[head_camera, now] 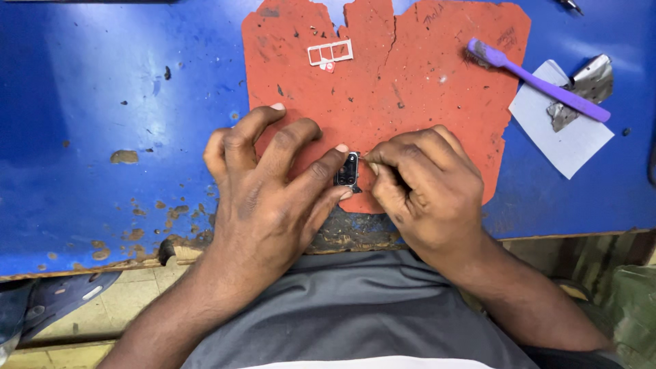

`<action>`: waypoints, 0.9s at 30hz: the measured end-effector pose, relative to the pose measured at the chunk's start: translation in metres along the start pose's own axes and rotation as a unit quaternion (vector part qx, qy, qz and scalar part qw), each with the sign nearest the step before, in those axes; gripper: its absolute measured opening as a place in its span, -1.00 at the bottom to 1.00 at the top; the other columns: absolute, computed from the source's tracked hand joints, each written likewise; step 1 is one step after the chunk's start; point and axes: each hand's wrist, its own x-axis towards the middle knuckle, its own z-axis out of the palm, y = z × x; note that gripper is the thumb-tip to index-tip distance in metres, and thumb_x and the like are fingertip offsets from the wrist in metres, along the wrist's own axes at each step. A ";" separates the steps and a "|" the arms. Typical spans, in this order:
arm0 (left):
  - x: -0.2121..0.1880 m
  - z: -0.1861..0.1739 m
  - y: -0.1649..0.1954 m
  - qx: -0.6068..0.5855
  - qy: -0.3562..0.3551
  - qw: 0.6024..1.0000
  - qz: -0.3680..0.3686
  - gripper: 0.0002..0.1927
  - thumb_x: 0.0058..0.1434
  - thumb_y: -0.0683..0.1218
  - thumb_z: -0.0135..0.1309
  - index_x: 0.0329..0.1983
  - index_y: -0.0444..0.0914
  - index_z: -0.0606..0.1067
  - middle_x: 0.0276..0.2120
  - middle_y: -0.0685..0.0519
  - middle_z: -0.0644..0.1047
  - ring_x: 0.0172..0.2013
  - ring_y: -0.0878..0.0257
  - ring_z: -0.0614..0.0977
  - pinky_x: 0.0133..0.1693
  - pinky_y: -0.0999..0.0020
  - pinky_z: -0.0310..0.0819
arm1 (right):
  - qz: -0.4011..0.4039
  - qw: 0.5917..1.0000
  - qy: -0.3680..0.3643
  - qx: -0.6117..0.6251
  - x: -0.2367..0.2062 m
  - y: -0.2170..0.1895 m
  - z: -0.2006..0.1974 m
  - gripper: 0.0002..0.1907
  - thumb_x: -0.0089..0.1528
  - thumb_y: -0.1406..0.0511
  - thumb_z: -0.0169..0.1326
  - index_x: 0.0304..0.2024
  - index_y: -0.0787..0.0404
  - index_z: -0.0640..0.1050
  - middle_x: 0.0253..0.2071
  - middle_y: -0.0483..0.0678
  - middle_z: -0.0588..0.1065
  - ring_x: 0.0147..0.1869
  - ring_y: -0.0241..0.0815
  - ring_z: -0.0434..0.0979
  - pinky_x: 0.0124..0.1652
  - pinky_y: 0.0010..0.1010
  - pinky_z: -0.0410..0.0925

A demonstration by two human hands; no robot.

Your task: The person uses a red electric screwdriver to remove screws from the back cover of a disassembled smartphone, then pries off the back cover and sets it aside. They then pick up a small camera module component and work on it with their fingers on the work mat.

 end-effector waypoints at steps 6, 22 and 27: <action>0.000 -0.001 0.003 -0.005 0.003 1.000 -0.001 -0.65 0.26 0.07 0.31 0.06 -0.11 0.65 0.16 0.04 0.41 0.31 -0.06 0.27 0.24 -0.12 0.05 | -0.023 1.000 -0.018 0.000 -0.002 0.001 -0.005 -0.83 0.19 0.48 0.26 -0.17 0.30 0.58 -0.19 -0.01 0.54 -0.12 -0.04 0.53 -0.14 -0.24 0.41; 0.000 -0.003 0.002 -0.007 0.003 1.000 -0.002 -0.65 0.26 0.06 0.32 0.07 -0.12 0.64 0.16 0.02 0.41 0.31 -0.08 0.27 0.24 -0.13 0.05 | -0.015 1.000 0.000 -0.008 -0.001 0.000 0.000 -0.85 0.26 0.51 0.24 -0.13 0.30 0.57 -0.17 -0.02 0.53 -0.07 -0.05 0.54 -0.16 -0.29 0.42; 0.002 -0.002 0.004 -0.004 0.004 1.000 -0.005 -0.65 0.25 0.07 0.32 0.05 -0.11 0.65 0.15 0.03 0.42 0.31 -0.06 0.28 0.24 -0.13 0.05 | -0.032 0.999 -0.036 0.007 -0.003 -0.001 -0.010 -0.83 0.17 0.50 0.23 -0.18 0.31 0.57 -0.21 -0.01 0.53 -0.13 -0.02 0.53 -0.15 -0.21 0.41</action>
